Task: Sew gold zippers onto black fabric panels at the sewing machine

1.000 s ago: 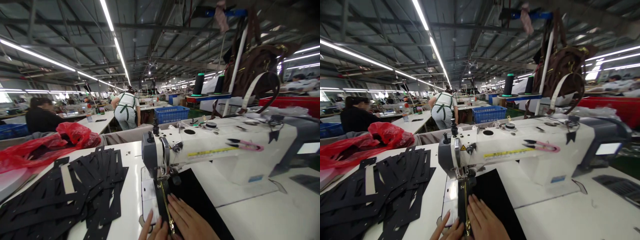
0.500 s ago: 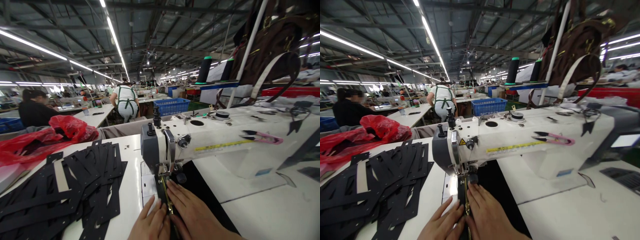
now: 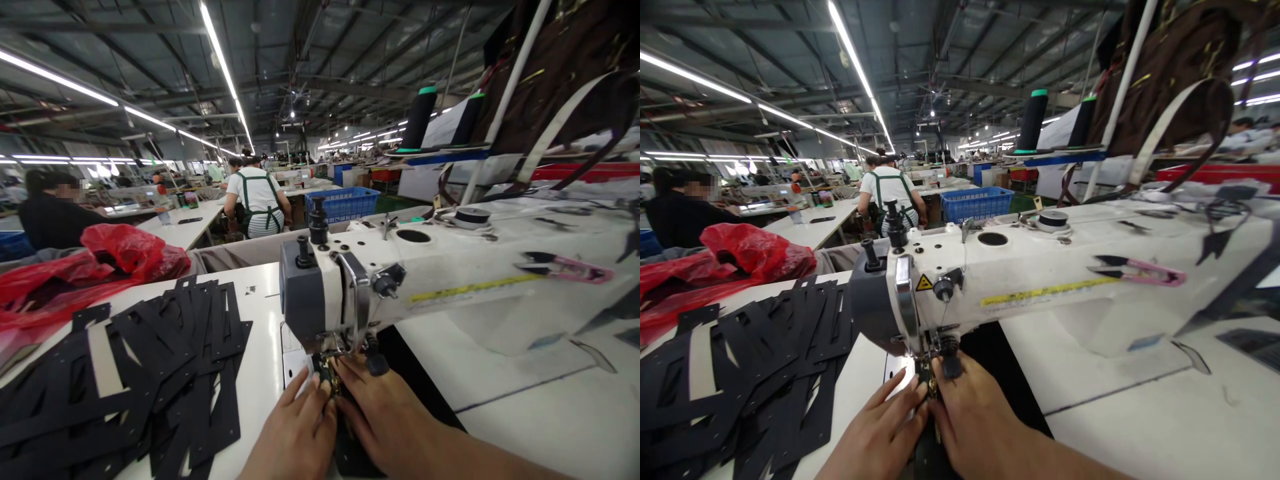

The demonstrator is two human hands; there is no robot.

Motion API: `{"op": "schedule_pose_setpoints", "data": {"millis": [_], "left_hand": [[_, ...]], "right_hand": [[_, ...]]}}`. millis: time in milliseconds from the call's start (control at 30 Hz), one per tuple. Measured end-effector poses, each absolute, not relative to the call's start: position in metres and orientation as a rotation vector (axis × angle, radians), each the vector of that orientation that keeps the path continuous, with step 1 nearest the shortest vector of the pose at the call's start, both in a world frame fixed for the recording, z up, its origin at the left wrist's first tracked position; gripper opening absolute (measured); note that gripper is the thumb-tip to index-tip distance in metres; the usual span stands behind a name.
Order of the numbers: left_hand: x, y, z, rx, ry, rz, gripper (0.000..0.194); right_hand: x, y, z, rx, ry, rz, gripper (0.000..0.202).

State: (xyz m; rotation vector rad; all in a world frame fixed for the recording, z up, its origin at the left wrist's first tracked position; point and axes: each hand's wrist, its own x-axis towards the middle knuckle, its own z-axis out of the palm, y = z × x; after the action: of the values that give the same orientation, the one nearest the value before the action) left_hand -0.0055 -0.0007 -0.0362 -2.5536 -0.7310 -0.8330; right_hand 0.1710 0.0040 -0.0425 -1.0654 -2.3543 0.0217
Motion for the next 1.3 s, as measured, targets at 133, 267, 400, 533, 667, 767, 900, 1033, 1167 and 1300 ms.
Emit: {"op": "schedule_pose_setpoints", "data": {"millis": [133,267,400,533,667,767,900,1033,1167,1300], "left_hand": [[-0.006,0.007,-0.032,-2.596,-0.718,-0.794,0.028],[-0.006,0.01,-0.031,-2.606,-0.707,-0.76,0.028],[-0.006,0.012,-0.031,-2.582,-0.694,-0.784,0.031],[-0.007,0.015,-0.034,-2.54,-0.672,-0.822,0.032],[-0.007,0.016,-0.038,-2.518,-0.658,-0.845,0.03],[-0.009,0.015,-0.041,-2.573,-0.675,-0.793,0.027],[-0.012,0.016,-0.043,-2.648,-0.705,-0.767,0.025],[-0.011,0.013,-0.039,-2.67,-0.762,-0.779,0.024],[-0.007,0.001,-0.03,-2.676,-0.917,-0.817,0.021],[-0.004,-0.014,-0.029,-2.688,-1.015,-0.949,0.023]], "right_hand": [[0.168,0.011,-0.04,-1.084,-2.285,0.173,0.036],[0.167,0.015,-0.04,-1.089,-2.237,0.226,0.03],[0.168,0.019,-0.045,-1.134,-2.165,0.129,0.023],[0.166,0.022,-0.044,-1.37,-2.082,-0.02,0.014],[0.161,0.024,-0.035,-1.511,-2.126,0.051,0.013],[0.154,0.031,-0.031,-1.588,-2.12,0.04,0.014],[0.151,0.039,-0.029,-1.672,-2.137,0.044,0.019],[0.166,0.021,-0.022,-1.555,-2.222,0.082,0.016],[0.183,-0.013,-0.02,-1.054,-2.463,0.046,0.042],[0.184,-0.026,-0.03,-0.914,-2.513,-0.019,0.037]]}}
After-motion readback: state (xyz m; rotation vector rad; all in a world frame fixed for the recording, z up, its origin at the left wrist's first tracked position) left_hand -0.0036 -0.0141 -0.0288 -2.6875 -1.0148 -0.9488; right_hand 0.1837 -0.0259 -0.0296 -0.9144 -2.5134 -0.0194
